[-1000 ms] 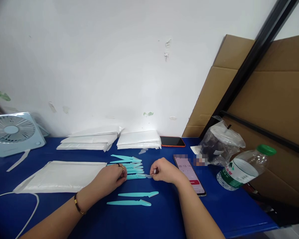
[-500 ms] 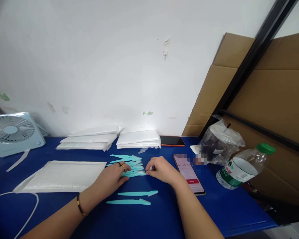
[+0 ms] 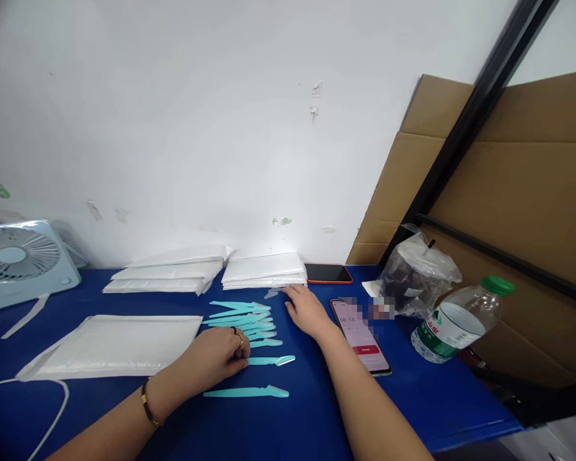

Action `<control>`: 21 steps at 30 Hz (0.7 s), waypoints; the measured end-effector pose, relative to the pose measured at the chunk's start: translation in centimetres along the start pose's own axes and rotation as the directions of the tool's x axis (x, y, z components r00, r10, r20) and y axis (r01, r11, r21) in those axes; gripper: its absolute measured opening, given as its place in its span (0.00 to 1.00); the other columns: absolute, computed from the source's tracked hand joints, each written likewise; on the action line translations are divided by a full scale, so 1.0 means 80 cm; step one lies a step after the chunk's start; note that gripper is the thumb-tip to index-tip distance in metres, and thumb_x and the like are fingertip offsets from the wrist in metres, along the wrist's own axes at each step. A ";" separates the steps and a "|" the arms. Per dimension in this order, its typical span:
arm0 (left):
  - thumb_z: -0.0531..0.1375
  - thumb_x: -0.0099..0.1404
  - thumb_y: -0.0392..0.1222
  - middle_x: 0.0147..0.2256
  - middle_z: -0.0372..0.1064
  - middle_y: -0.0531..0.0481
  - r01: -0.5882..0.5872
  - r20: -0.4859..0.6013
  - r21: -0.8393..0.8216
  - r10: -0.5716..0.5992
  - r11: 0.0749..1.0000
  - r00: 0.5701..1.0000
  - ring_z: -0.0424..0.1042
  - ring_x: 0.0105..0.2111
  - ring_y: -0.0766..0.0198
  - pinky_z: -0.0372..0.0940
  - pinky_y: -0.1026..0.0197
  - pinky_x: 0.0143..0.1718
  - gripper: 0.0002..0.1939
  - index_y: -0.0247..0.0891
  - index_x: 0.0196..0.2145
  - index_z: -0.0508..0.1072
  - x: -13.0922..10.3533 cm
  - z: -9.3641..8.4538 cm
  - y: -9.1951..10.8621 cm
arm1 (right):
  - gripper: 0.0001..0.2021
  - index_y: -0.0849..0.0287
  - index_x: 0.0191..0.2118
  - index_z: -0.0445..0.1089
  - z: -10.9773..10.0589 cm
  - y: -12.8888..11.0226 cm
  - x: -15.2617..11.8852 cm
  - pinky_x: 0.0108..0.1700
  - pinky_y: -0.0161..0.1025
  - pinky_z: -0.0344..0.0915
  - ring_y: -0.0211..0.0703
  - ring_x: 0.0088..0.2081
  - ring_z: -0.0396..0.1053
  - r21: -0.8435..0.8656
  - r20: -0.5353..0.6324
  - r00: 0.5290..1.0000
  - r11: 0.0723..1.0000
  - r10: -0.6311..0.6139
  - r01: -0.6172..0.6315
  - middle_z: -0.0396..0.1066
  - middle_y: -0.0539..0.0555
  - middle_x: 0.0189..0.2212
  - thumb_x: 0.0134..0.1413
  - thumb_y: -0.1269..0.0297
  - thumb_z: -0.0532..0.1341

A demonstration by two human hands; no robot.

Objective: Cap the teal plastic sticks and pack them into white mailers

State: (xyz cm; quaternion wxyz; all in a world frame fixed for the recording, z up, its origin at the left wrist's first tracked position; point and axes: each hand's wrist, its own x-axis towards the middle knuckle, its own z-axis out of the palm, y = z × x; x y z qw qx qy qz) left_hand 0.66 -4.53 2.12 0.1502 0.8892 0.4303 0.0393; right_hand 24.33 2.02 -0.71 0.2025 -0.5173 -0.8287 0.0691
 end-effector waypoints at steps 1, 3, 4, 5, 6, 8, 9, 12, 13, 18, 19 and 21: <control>0.57 0.56 0.41 0.29 0.71 0.54 0.002 -0.001 0.000 -0.002 1.000 1.000 0.68 0.30 0.64 0.54 0.66 0.28 0.05 0.43 0.29 0.73 0.000 0.000 0.000 | 0.20 0.58 0.55 0.61 0.007 -0.003 0.004 0.54 0.43 0.56 0.46 0.53 0.58 -0.032 0.019 1.000 0.999 -0.021 0.022 0.62 0.58 0.52 0.56 0.68 0.51; 0.57 0.56 0.41 0.29 0.71 0.54 0.001 -0.006 -0.003 -0.001 1.000 1.000 0.68 0.30 0.65 0.55 0.66 0.28 0.05 0.43 0.29 0.73 0.000 0.001 0.000 | 0.22 0.56 0.57 0.58 0.016 -0.011 0.010 0.56 0.44 0.54 0.47 0.55 0.55 -0.094 0.045 0.998 0.994 -0.052 0.056 0.60 0.56 0.55 0.56 0.68 0.50; 0.57 0.56 0.41 0.29 0.71 0.54 0.000 -0.009 -0.004 0.000 1.000 1.000 0.68 0.30 0.64 0.55 0.66 0.28 0.05 0.43 0.29 0.73 0.000 0.001 0.000 | 0.22 0.56 0.58 0.58 0.018 -0.015 0.012 0.56 0.44 0.53 0.47 0.56 0.54 -0.119 0.052 0.997 0.991 -0.060 0.066 0.59 0.55 0.56 0.57 0.68 0.50; 0.57 0.56 0.41 0.30 0.71 0.54 -0.002 -0.011 -0.003 0.002 1.000 1.000 0.68 0.30 0.64 0.55 0.66 0.28 0.05 0.43 0.29 0.73 -0.001 0.002 0.000 | 0.22 0.55 0.58 0.58 0.018 -0.018 0.014 0.56 0.44 0.53 0.47 0.55 0.54 -0.138 0.059 0.996 0.988 -0.066 0.074 0.60 0.55 0.55 0.57 0.68 0.50; 0.57 0.56 0.41 0.30 0.71 0.54 -0.003 -0.013 0.002 0.003 1.000 1.000 0.68 0.30 0.64 0.55 0.66 0.29 0.05 0.44 0.30 0.73 -0.001 0.002 0.000 | 0.21 0.55 0.57 0.60 0.016 -0.019 0.014 0.55 0.43 0.54 0.46 0.55 0.56 -0.150 0.067 0.995 0.986 -0.070 0.079 0.62 0.54 0.54 0.58 0.68 0.49; 0.57 0.56 0.42 0.29 0.71 0.54 0.003 -0.018 0.022 -0.002 1.000 1.000 0.68 0.30 0.64 0.56 0.65 0.29 0.05 0.44 0.29 0.73 -0.001 0.002 -0.002 | 0.17 0.55 0.52 0.65 0.008 -0.019 0.010 0.52 0.40 0.56 0.44 0.51 0.60 -0.160 0.097 0.992 0.983 -0.075 0.090 0.66 0.54 0.49 0.58 0.68 0.50; 0.57 0.56 0.42 0.29 0.71 0.54 0.011 -0.020 0.034 -0.010 0.999 1.000 0.68 0.29 0.64 0.55 0.65 0.28 0.05 0.44 0.29 0.73 -0.002 0.002 -0.003 | 0.16 0.55 0.50 0.68 0.004 -0.018 0.007 0.49 0.39 0.58 0.44 0.49 0.62 -0.165 0.117 0.991 0.982 -0.073 0.092 0.68 0.54 0.46 0.59 0.67 0.50; 0.57 0.56 0.41 0.28 0.71 0.53 0.057 -0.023 0.058 -0.056 0.997 0.998 0.68 0.28 0.64 0.55 0.64 0.27 0.05 0.42 0.27 0.72 -0.003 -0.001 -0.010 | 0.13 0.55 0.43 0.72 -0.009 -0.012 -0.005 0.43 0.36 0.60 0.42 0.44 0.65 -0.198 0.149 0.988 0.978 -0.038 0.067 0.70 0.55 0.40 0.59 0.65 0.51; 0.56 0.55 0.40 0.28 0.71 0.53 0.071 -0.024 0.059 -0.070 0.996 0.997 0.68 0.28 0.64 0.54 0.65 0.26 0.05 0.41 0.27 0.72 -0.003 -0.001 -0.013 | 0.13 0.56 0.42 0.72 -0.011 -0.011 -0.008 0.41 0.35 0.60 0.42 0.43 0.65 -0.217 0.146 0.989 0.975 -0.025 0.056 0.71 0.55 0.38 0.59 0.65 0.51; 0.56 0.57 0.39 0.29 0.71 0.54 0.059 -0.064 0.067 -0.055 0.996 0.996 0.68 0.29 0.64 0.55 0.65 0.27 0.04 0.43 0.31 0.71 -0.003 -0.003 -0.023 | 0.10 0.58 0.33 0.73 -0.011 -0.017 -0.010 0.40 0.36 0.58 0.43 0.39 0.64 -0.316 0.088 0.995 0.946 -0.050 0.076 0.71 0.56 0.32 0.56 0.68 0.53; 0.56 0.58 0.39 0.29 0.71 0.54 0.042 -0.073 0.079 -0.036 0.996 0.997 0.69 0.30 0.63 0.55 0.65 0.28 0.05 0.44 0.32 0.71 -0.002 -0.003 -0.023 | 0.10 0.59 0.32 0.73 -0.011 -0.019 -0.009 0.41 0.36 0.57 0.43 0.39 0.64 -0.329 0.078 0.995 0.940 -0.067 0.089 0.70 0.56 0.32 0.55 0.69 0.53; 0.56 0.58 0.38 0.30 0.72 0.54 -0.003 -0.083 0.120 0.013 0.993 0.997 0.69 0.31 0.63 0.56 0.64 0.30 0.06 0.45 0.34 0.71 -0.002 -0.002 -0.023 | 0.10 0.59 0.30 0.73 -0.014 -0.020 -0.008 0.41 0.37 0.55 0.43 0.38 0.63 -0.338 0.068 0.994 0.936 -0.082 0.101 0.70 0.55 0.31 0.54 0.70 0.54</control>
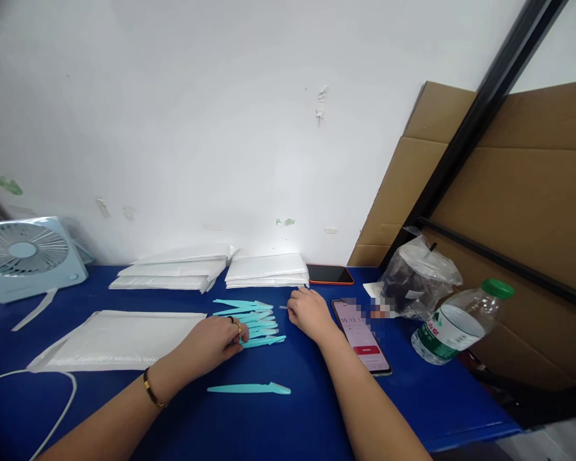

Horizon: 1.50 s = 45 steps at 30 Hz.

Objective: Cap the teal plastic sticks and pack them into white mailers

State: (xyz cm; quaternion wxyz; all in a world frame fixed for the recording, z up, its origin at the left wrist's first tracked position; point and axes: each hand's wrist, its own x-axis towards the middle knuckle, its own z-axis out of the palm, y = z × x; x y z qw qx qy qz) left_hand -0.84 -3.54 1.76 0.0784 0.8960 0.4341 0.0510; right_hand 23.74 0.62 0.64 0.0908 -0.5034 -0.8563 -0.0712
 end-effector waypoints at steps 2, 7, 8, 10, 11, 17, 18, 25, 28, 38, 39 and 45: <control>0.56 0.58 0.37 0.31 0.72 0.54 -0.048 -0.005 0.055 0.048 0.997 0.999 0.69 0.31 0.62 0.56 0.63 0.31 0.06 0.45 0.33 0.71 0.000 0.002 0.000 | 0.09 0.59 0.29 0.73 -0.004 0.003 -0.003 0.39 0.37 0.54 0.41 0.37 0.64 0.018 0.008 1.000 1.000 0.009 -0.009 0.70 0.54 0.31 0.52 0.71 0.55; 0.56 0.58 0.36 0.28 0.70 0.50 -0.116 0.008 0.172 0.117 0.978 0.993 0.69 0.30 0.61 0.57 0.60 0.32 0.04 0.39 0.27 0.70 0.002 0.006 0.000 | 0.08 0.57 0.27 0.73 -0.019 0.014 -0.022 0.38 0.37 0.52 0.39 0.33 0.65 0.074 0.089 0.996 0.997 0.022 -0.029 0.71 0.51 0.32 0.47 0.74 0.57; 0.55 0.58 0.35 0.28 0.70 0.49 -0.126 0.011 0.185 0.126 0.975 0.992 0.69 0.29 0.61 0.57 0.60 0.32 0.05 0.38 0.26 0.70 0.002 0.007 0.001 | 0.08 0.57 0.27 0.73 -0.021 0.014 -0.025 0.38 0.37 0.52 0.39 0.33 0.66 0.084 0.104 0.994 0.996 0.017 -0.026 0.71 0.51 0.32 0.48 0.74 0.57; 0.54 0.59 0.33 0.26 0.69 0.48 -0.141 0.016 0.204 0.140 0.969 0.990 0.68 0.28 0.62 0.57 0.60 0.32 0.08 0.37 0.24 0.69 0.003 0.006 0.003 | 0.08 0.56 0.29 0.73 -0.025 0.013 -0.031 0.39 0.37 0.53 0.40 0.34 0.67 0.122 0.117 0.993 0.993 -0.009 -0.005 0.71 0.51 0.33 0.49 0.72 0.57; 0.53 0.58 0.32 0.25 0.68 0.48 -0.142 0.013 0.212 0.142 0.967 0.990 0.68 0.27 0.62 0.57 0.60 0.31 0.08 0.37 0.23 0.69 0.003 0.005 0.004 | 0.08 0.56 0.31 0.74 -0.027 0.011 -0.032 0.40 0.37 0.54 0.40 0.35 0.67 0.148 0.113 0.993 0.989 -0.027 0.010 0.71 0.51 0.34 0.50 0.71 0.58; 0.52 0.58 0.31 0.24 0.68 0.49 -0.120 0.013 0.188 0.119 0.975 0.993 0.68 0.26 0.63 0.56 0.60 0.31 0.09 0.37 0.23 0.69 0.001 -0.001 0.009 | 0.08 0.55 0.32 0.75 -0.030 0.003 -0.033 0.35 0.32 0.59 0.37 0.33 0.68 0.320 0.136 0.987 0.947 -0.089 0.041 0.71 0.51 0.34 0.51 0.69 0.58; 0.53 0.58 0.33 0.25 0.69 0.49 -0.119 0.013 0.174 0.118 0.978 0.993 0.68 0.27 0.63 0.56 0.60 0.31 0.08 0.37 0.24 0.69 0.001 -0.001 0.009 | 0.08 0.56 0.30 0.75 -0.031 0.003 -0.033 0.34 0.32 0.59 0.37 0.31 0.68 0.337 0.153 0.985 0.941 -0.080 0.024 0.71 0.51 0.32 0.50 0.70 0.58; 0.55 0.57 0.36 0.28 0.72 0.51 -0.132 0.033 0.123 0.129 0.984 0.991 0.69 0.29 0.62 0.56 0.62 0.29 0.06 0.40 0.26 0.72 -0.001 -0.005 0.009 | 0.07 0.57 0.26 0.75 -0.038 0.005 -0.049 0.30 0.31 0.59 0.36 0.28 0.67 0.471 0.244 0.968 0.880 -0.060 -0.064 0.71 0.50 0.26 0.46 0.73 0.60; 0.55 0.58 0.35 0.28 0.72 0.51 -0.132 0.033 0.111 0.129 0.985 0.991 0.69 0.29 0.63 0.55 0.62 0.29 0.07 0.41 0.27 0.72 0.000 -0.004 0.009 | 0.07 0.57 0.28 0.75 -0.029 -0.004 -0.049 0.32 0.31 0.59 0.36 0.29 0.67 0.518 0.185 0.978 0.855 -0.101 -0.009 0.70 0.50 0.27 0.49 0.72 0.59; 0.57 0.59 0.42 0.32 0.71 0.52 -0.089 -0.016 0.001 0.089 0.996 0.996 0.69 0.34 0.62 0.57 0.61 0.34 0.05 0.42 0.32 0.73 -0.003 -0.003 0.015 | 0.08 0.57 0.33 0.74 -0.023 -0.001 -0.047 0.34 0.32 0.61 0.38 0.32 0.68 0.552 0.058 0.997 0.830 0.052 -0.076 0.71 0.52 0.32 0.53 0.64 0.58; 0.58 0.58 0.45 0.33 0.71 0.52 -0.102 -0.019 -0.039 0.101 0.994 0.995 0.69 0.34 0.62 0.57 0.62 0.34 0.06 0.43 0.33 0.73 -0.006 -0.006 0.019 | 0.08 0.57 0.34 0.74 -0.023 0.007 -0.047 0.35 0.33 0.61 0.38 0.32 0.67 0.521 0.039 0.992 0.845 0.120 -0.123 0.71 0.53 0.33 0.53 0.64 0.58; 0.63 0.53 0.46 0.27 0.71 0.58 -0.163 0.100 -0.171 0.182 0.972 0.978 0.68 0.28 0.66 0.52 0.65 0.26 0.06 0.45 0.30 0.73 -0.014 -0.006 0.033 | 0.05 0.58 0.28 0.74 -0.019 0.028 -0.053 0.33 0.33 0.61 0.38 0.29 0.67 0.482 0.168 0.976 0.853 0.138 -0.203 0.71 0.52 0.29 0.48 0.67 0.60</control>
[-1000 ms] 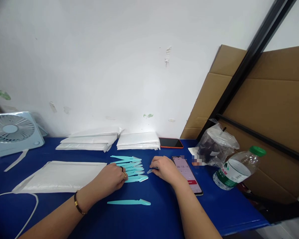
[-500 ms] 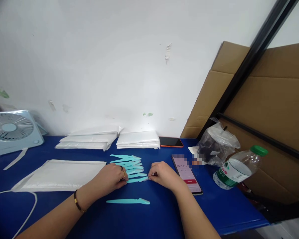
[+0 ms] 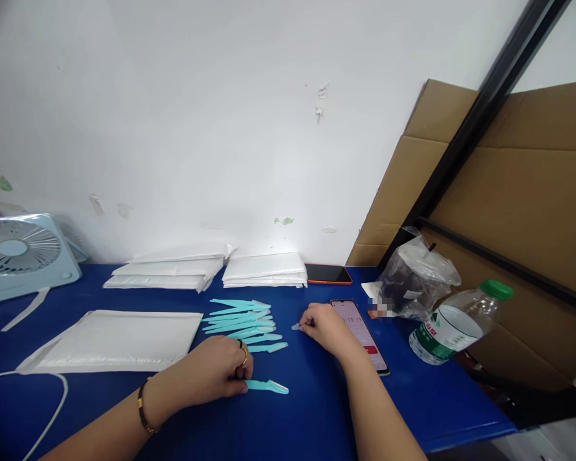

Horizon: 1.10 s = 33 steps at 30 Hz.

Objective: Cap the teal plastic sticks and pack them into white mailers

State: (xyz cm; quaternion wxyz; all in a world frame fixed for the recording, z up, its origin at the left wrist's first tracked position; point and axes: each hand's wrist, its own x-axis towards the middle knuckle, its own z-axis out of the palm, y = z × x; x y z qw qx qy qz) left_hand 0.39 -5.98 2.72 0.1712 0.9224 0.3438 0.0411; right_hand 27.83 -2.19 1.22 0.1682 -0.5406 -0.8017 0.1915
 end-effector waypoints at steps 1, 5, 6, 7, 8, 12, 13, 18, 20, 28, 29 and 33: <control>0.62 0.54 0.43 0.27 0.71 0.58 0.021 -0.010 0.009 -0.021 1.000 1.000 0.68 0.28 0.66 0.52 0.65 0.26 0.03 0.45 0.29 0.73 0.001 0.002 -0.001 | 0.05 0.57 0.27 0.74 -0.001 0.000 -0.002 0.33 0.33 0.61 0.38 0.29 0.67 0.032 0.041 0.999 0.999 -0.010 0.009 0.71 0.51 0.28 0.47 0.67 0.60; 0.60 0.55 0.42 0.28 0.72 0.56 0.119 -0.050 0.011 -0.118 0.993 0.992 0.68 0.28 0.66 0.51 0.65 0.26 0.02 0.43 0.28 0.73 0.008 0.008 -0.010 | 0.04 0.57 0.27 0.75 -0.005 -0.007 -0.012 0.29 0.30 0.60 0.36 0.28 0.67 0.141 0.192 0.979 0.989 -0.062 0.035 0.71 0.50 0.27 0.43 0.69 0.62; 0.60 0.55 0.42 0.27 0.72 0.56 0.130 -0.047 0.003 -0.130 0.991 0.990 0.67 0.28 0.66 0.51 0.65 0.25 0.02 0.43 0.27 0.73 0.009 0.009 -0.012 | 0.04 0.57 0.27 0.76 -0.005 -0.009 -0.013 0.28 0.30 0.60 0.35 0.27 0.67 0.145 0.204 0.977 0.989 -0.068 0.039 0.71 0.50 0.27 0.43 0.69 0.62; 0.60 0.55 0.42 0.27 0.72 0.56 0.136 -0.044 -0.007 -0.137 0.991 0.990 0.67 0.27 0.66 0.52 0.65 0.25 0.02 0.43 0.27 0.73 0.010 0.010 -0.013 | 0.05 0.57 0.27 0.76 -0.005 -0.012 -0.014 0.28 0.30 0.60 0.35 0.27 0.67 0.139 0.205 0.976 0.989 -0.072 0.044 0.71 0.50 0.27 0.43 0.70 0.62; 0.60 0.56 0.41 0.27 0.72 0.56 0.140 -0.043 -0.015 -0.141 0.990 0.989 0.67 0.27 0.66 0.52 0.65 0.25 0.02 0.43 0.27 0.73 0.010 0.010 -0.013 | 0.05 0.57 0.27 0.75 -0.004 -0.014 -0.015 0.27 0.30 0.59 0.35 0.26 0.67 0.129 0.201 0.977 0.990 -0.074 0.048 0.72 0.50 0.27 0.42 0.70 0.62; 0.59 0.56 0.43 0.27 0.72 0.55 0.167 -0.057 0.003 -0.166 0.986 0.984 0.67 0.27 0.65 0.52 0.65 0.25 0.04 0.44 0.28 0.73 0.010 0.013 -0.015 | 0.05 0.59 0.27 0.76 -0.003 -0.023 -0.015 0.26 0.29 0.59 0.35 0.26 0.67 0.104 0.256 0.964 0.993 -0.074 0.049 0.72 0.50 0.27 0.40 0.68 0.63; 0.59 0.56 0.43 0.27 0.72 0.55 0.170 -0.060 0.016 -0.169 0.985 0.984 0.68 0.28 0.65 0.52 0.65 0.26 0.04 0.44 0.28 0.74 0.010 0.013 -0.015 | 0.05 0.59 0.27 0.76 -0.004 -0.026 -0.015 0.26 0.29 0.58 0.35 0.25 0.67 0.103 0.273 0.959 0.994 -0.075 0.048 0.72 0.51 0.27 0.40 0.68 0.62; 0.59 0.56 0.44 0.28 0.72 0.53 0.194 -0.064 0.071 -0.190 0.978 0.980 0.68 0.28 0.63 0.54 0.65 0.27 0.05 0.43 0.28 0.74 0.010 0.014 -0.013 | 0.07 0.60 0.23 0.74 -0.006 -0.036 -0.016 0.26 0.30 0.57 0.35 0.24 0.66 -0.001 0.202 0.977 0.998 -0.063 0.064 0.72 0.51 0.24 0.37 0.73 0.58; 0.59 0.56 0.44 0.28 0.72 0.53 0.204 -0.065 0.069 -0.200 0.976 0.978 0.68 0.28 0.63 0.54 0.65 0.27 0.05 0.44 0.28 0.74 0.010 0.013 -0.012 | 0.07 0.60 0.22 0.72 -0.006 -0.038 -0.017 0.26 0.31 0.57 0.36 0.24 0.65 -0.015 0.199 0.978 0.998 -0.059 0.063 0.71 0.50 0.23 0.36 0.74 0.57; 0.59 0.55 0.43 0.28 0.72 0.54 0.206 -0.077 0.033 -0.203 0.978 0.976 0.68 0.28 0.64 0.52 0.65 0.26 0.04 0.44 0.28 0.74 0.010 0.009 -0.011 | 0.07 0.60 0.27 0.73 -0.005 -0.027 -0.017 0.27 0.30 0.59 0.37 0.26 0.67 0.122 0.236 0.971 0.992 -0.037 0.008 0.72 0.50 0.24 0.42 0.69 0.57; 0.59 0.55 0.43 0.28 0.72 0.55 0.201 -0.081 0.033 -0.198 0.979 0.977 0.67 0.27 0.64 0.51 0.65 0.25 0.04 0.44 0.28 0.74 0.010 0.010 -0.011 | 0.07 0.60 0.29 0.74 -0.005 -0.026 -0.017 0.26 0.30 0.59 0.37 0.26 0.67 0.123 0.220 0.975 0.992 -0.023 -0.005 0.72 0.51 0.24 0.43 0.67 0.59; 0.59 0.55 0.43 0.27 0.72 0.56 0.179 -0.098 0.039 -0.175 0.983 0.980 0.67 0.27 0.64 0.50 0.65 0.25 0.03 0.45 0.27 0.73 0.010 0.012 -0.013 | 0.08 0.60 0.30 0.74 -0.004 -0.027 -0.015 0.27 0.30 0.60 0.37 0.26 0.68 0.135 0.230 0.972 0.991 -0.047 0.016 0.73 0.52 0.28 0.41 0.63 0.63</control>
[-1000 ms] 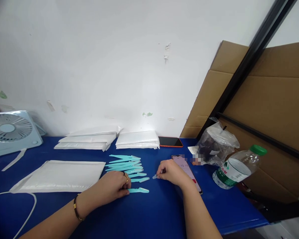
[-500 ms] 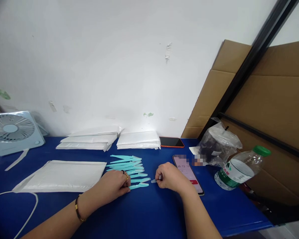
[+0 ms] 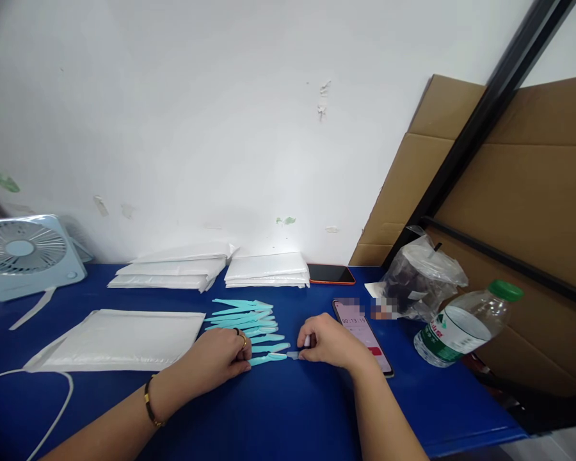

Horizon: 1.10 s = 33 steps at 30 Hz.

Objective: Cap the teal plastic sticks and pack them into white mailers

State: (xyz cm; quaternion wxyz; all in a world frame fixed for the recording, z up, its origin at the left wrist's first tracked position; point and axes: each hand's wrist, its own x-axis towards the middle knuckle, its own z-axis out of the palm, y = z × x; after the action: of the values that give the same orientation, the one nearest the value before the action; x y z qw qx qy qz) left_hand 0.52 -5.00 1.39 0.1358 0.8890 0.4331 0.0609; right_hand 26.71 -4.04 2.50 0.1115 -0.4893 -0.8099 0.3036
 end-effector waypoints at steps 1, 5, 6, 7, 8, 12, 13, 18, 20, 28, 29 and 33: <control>0.59 0.55 0.43 0.27 0.72 0.56 -0.001 -0.001 0.003 0.001 1.000 1.000 0.67 0.27 0.64 0.49 0.65 0.25 0.03 0.45 0.27 0.73 0.000 0.001 0.000 | 0.07 0.60 0.29 0.74 0.001 -0.001 0.001 0.27 0.30 0.60 0.37 0.26 0.68 -0.001 0.019 1.000 1.000 -0.022 0.022 0.73 0.52 0.28 0.42 0.63 0.63; 0.59 0.56 0.44 0.27 0.72 0.56 0.005 0.004 0.005 -0.005 1.000 1.000 0.67 0.27 0.64 0.49 0.65 0.25 0.03 0.45 0.27 0.73 0.001 0.001 -0.001 | 0.06 0.59 0.28 0.75 0.009 -0.004 0.006 0.29 0.30 0.59 0.36 0.27 0.68 -0.008 0.046 0.996 0.997 -0.074 0.074 0.73 0.50 0.26 0.46 0.65 0.60; 0.59 0.56 0.44 0.28 0.72 0.56 0.007 0.006 0.002 -0.007 1.000 1.000 0.67 0.27 0.64 0.50 0.65 0.25 0.04 0.45 0.28 0.73 0.001 0.001 -0.001 | 0.06 0.59 0.28 0.75 0.011 -0.004 0.007 0.29 0.30 0.58 0.36 0.27 0.68 -0.014 0.044 0.996 0.997 -0.078 0.079 0.73 0.50 0.25 0.46 0.66 0.60; 0.59 0.56 0.44 0.28 0.72 0.56 0.007 0.010 -0.001 -0.007 1.000 1.000 0.67 0.28 0.64 0.50 0.65 0.25 0.04 0.45 0.28 0.73 0.001 0.000 0.000 | 0.06 0.59 0.28 0.75 0.012 -0.004 0.007 0.28 0.30 0.58 0.36 0.26 0.68 -0.021 0.039 0.996 0.997 -0.079 0.080 0.73 0.50 0.25 0.47 0.66 0.59; 0.59 0.56 0.43 0.28 0.72 0.56 0.009 0.014 -0.003 -0.009 1.000 1.000 0.68 0.28 0.64 0.50 0.65 0.25 0.04 0.45 0.28 0.73 0.000 0.000 0.000 | 0.06 0.59 0.28 0.74 0.013 -0.004 0.007 0.27 0.30 0.58 0.36 0.26 0.67 -0.024 0.031 0.997 0.997 -0.074 0.075 0.72 0.49 0.24 0.47 0.66 0.59; 0.59 0.56 0.43 0.28 0.72 0.56 0.009 0.024 -0.010 -0.009 1.000 1.000 0.68 0.28 0.64 0.51 0.65 0.26 0.03 0.45 0.28 0.73 0.000 0.000 0.000 | 0.08 0.58 0.32 0.74 0.012 -0.004 0.006 0.26 0.30 0.58 0.36 0.25 0.66 -0.002 -0.040 0.999 0.999 -0.035 0.035 0.72 0.50 0.27 0.43 0.63 0.63; 0.59 0.56 0.43 0.28 0.72 0.56 0.007 0.022 -0.010 -0.007 1.000 1.000 0.68 0.28 0.64 0.51 0.65 0.26 0.03 0.45 0.28 0.73 0.000 0.000 0.000 | 0.09 0.58 0.33 0.74 0.012 -0.004 0.006 0.26 0.30 0.58 0.36 0.26 0.66 0.002 -0.046 0.998 0.999 -0.046 0.046 0.72 0.51 0.29 0.42 0.62 0.64; 0.59 0.56 0.43 0.28 0.72 0.56 0.006 0.025 -0.005 -0.006 1.000 1.000 0.68 0.28 0.64 0.52 0.64 0.26 0.04 0.45 0.28 0.73 0.000 0.000 0.001 | 0.05 0.59 0.26 0.75 0.009 -0.002 0.006 0.28 0.30 0.58 0.35 0.26 0.67 -0.027 0.007 0.993 0.993 -0.116 0.116 0.71 0.50 0.25 0.45 0.66 0.62; 0.58 0.57 0.44 0.29 0.72 0.55 0.006 0.031 -0.004 -0.006 1.000 0.999 0.68 0.28 0.64 0.52 0.64 0.26 0.05 0.45 0.28 0.74 -0.001 -0.001 0.001 | 0.06 0.60 0.26 0.75 0.007 -0.002 0.004 0.27 0.30 0.57 0.35 0.25 0.67 -0.035 0.030 0.996 0.996 -0.084 0.085 0.72 0.50 0.24 0.45 0.65 0.62; 0.57 0.59 0.42 0.30 0.71 0.52 -0.018 0.027 0.018 0.018 1.000 0.999 0.69 0.31 0.62 0.57 0.64 0.31 0.06 0.42 0.29 0.73 0.004 0.010 0.000 | 0.08 0.62 0.26 0.73 0.026 -0.011 0.014 0.25 0.29 0.57 0.34 0.22 0.66 0.017 0.046 0.996 0.997 -0.070 0.069 0.71 0.50 0.21 0.48 0.66 0.58; 0.56 0.60 0.41 0.30 0.71 0.51 -0.024 0.031 0.010 0.024 1.000 0.999 0.69 0.32 0.62 0.58 0.64 0.32 0.06 0.41 0.30 0.73 0.005 0.011 0.000 | 0.08 0.62 0.26 0.73 0.028 -0.013 0.015 0.25 0.30 0.58 0.34 0.22 0.66 0.016 0.044 0.997 0.997 -0.070 0.069 0.70 0.50 0.20 0.48 0.67 0.58; 0.58 0.58 0.45 0.39 0.70 0.50 -0.031 -0.036 -0.023 0.030 0.999 0.999 0.68 0.40 0.60 0.59 0.60 0.42 0.10 0.44 0.38 0.71 0.006 0.007 -0.002 | 0.07 0.60 0.30 0.73 0.026 -0.022 0.015 0.30 0.32 0.60 0.38 0.28 0.67 -0.055 -0.043 0.996 0.995 -0.081 0.078 0.70 0.51 0.27 0.46 0.62 0.62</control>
State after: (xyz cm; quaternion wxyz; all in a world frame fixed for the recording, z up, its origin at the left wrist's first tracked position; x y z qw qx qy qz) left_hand 0.78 -4.63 0.82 0.1377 0.8926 0.4209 0.0839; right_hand 23.87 -4.42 1.80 0.1289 -0.4663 -0.8337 0.2662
